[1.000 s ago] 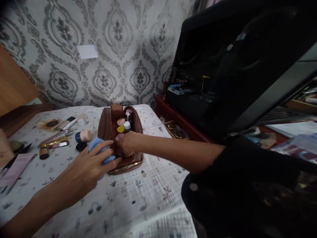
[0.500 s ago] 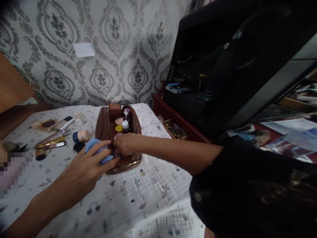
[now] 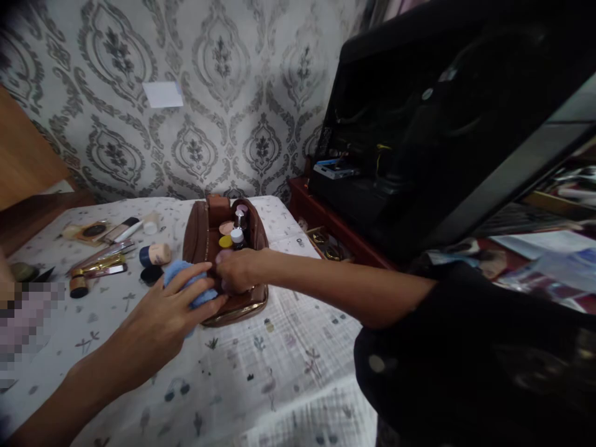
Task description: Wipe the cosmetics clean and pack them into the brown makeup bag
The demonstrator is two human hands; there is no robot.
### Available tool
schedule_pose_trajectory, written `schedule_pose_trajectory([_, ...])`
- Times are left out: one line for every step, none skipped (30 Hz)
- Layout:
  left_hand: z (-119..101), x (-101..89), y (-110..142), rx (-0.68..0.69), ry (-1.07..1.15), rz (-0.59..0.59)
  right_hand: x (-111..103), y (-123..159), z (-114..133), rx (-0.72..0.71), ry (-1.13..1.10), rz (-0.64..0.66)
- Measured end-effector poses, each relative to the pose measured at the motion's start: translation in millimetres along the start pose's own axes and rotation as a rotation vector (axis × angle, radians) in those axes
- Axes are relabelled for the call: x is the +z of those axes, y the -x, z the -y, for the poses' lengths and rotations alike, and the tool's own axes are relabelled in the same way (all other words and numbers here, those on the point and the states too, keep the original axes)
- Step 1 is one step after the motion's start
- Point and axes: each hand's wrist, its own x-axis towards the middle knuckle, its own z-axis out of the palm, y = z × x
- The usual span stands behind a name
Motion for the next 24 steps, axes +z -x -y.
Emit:
schedule_pose_trajectory([-0.5,0.9,0.8,-0.007,-0.008,-0.007,-8.8,5.6,-2.6,0.0,0.033,-0.008])
schedule_pose_trajectory([-1.1,1.9,1.7,-0.013,-0.016,-0.017,-17.9,11.3,-6.2,0.003,0.057,-0.062])
schedule_pose_trajectory([-1.7,2.9,2.6,-0.016,-0.023,-0.027,-26.9,16.8,-10.5,-0.01,0.064,-0.143])
schedule_pose_trajectory([-2.3,3.7,3.3,-0.019,-0.027,-0.035,-35.0,21.7,-15.2,-0.035,0.08,-0.212])
schedule_pose_trajectory([-2.7,4.5,4.0,-0.022,-0.026,-0.044,-41.7,26.0,-19.7,-0.013,0.105,-0.281])
schedule_pose_trajectory([-3.0,5.1,4.6,-0.028,-0.02,-0.048,-46.7,29.4,-23.7,0.0,0.132,-0.322])
schedule_pose_trajectory([-3.1,5.7,5.2,-0.032,-0.012,-0.049,-49.7,31.9,-26.8,0.014,0.161,-0.341])
schedule_pose_trajectory([-3.1,6.2,5.7,-0.033,-0.003,-0.05,-50.8,33.4,-28.8,0.032,0.192,-0.339])
schedule_pose_trajectory([-3.0,6.7,6.2,-0.032,0.005,-0.049,-50.1,34.0,-29.8,0.045,0.219,-0.319])
schedule_pose_trajectory([-2.8,7.3,6.7,-0.03,0.011,-0.049,-48.0,33.8,-30.0,0.058,0.243,-0.292])
schedule_pose_trajectory([-2.6,7.9,7.2,-0.027,0.014,-0.051,-44.8,32.8,-29.7,0.074,0.262,-0.265])
schedule_pose_trajectory([-2.3,8.4,7.6,-0.026,0.016,-0.054,-41.2,31.2,-29.1,0.089,0.278,-0.241])
schedule_pose_trajectory([-2.0,9.0,7.9,-0.024,0.017,-0.059,-37.4,29.3,-28.7,0.097,0.29,-0.227])
schedule_pose_trajectory([-1.8,9.4,8.1,-0.024,0.018,-0.062,-33.9,27.2,-28.5,0.095,0.3,-0.222])
schedule_pose_trajectory([-1.7,9.6,8.1,-0.027,0.019,-0.064,-30.9,25.2,-28.6,0.087,0.305,-0.219])
schedule_pose_trajectory([-1.6,9.6,7.9,-0.029,0.02,-0.06,-28.8,23.5,-29.0,0.082,0.309,-0.219])
schedule_pose_trajectory([-1.5,9.2,7.6,-0.031,0.022,-0.054,-27.5,22.4,-29.7,0.081,0.308,-0.215])
schedule_pose_trajectory([-1.5,8.6,7.2,-0.032,0.026,-0.045,-27.0,21.9,-30.3,0.084,0.3,-0.208])
schedule_pose_trajectory([-1.6,7.8,6.9,-0.033,0.029,-0.035,-27.2,22.3,-30.9,0.087,0.283,-0.199])
schedule_pose_trajectory([-1.6,6.8,7.0,-0.033,0.033,-0.029,-27.8,23.4,-31.1,0.091,0.254,-0.199])
schedule_pose_trajectory([-1.7,5.9,7.6,-0.029,0.041,-0.027,-28.5,25.4,-30.9,0.092,0.213,-0.219])
schedule_pose_trajectory([-1.7,5.1,9.0,-0.024,0.055,-0.033,-29.0,28.1,-30.0,0.094,0.161,-0.267])
schedule_pose_trajectory([-1.7,4.6,11.3,-0.023,0.075,-0.047,-28.9,31.3,-28.1,0.097,0.099,-0.348])
schedule_pose_trajectory([-1.6,4.5,14.6,-0.025,0.102,-0.071,-28.0,35.0,-25.0,0.1,0.027,-0.453])
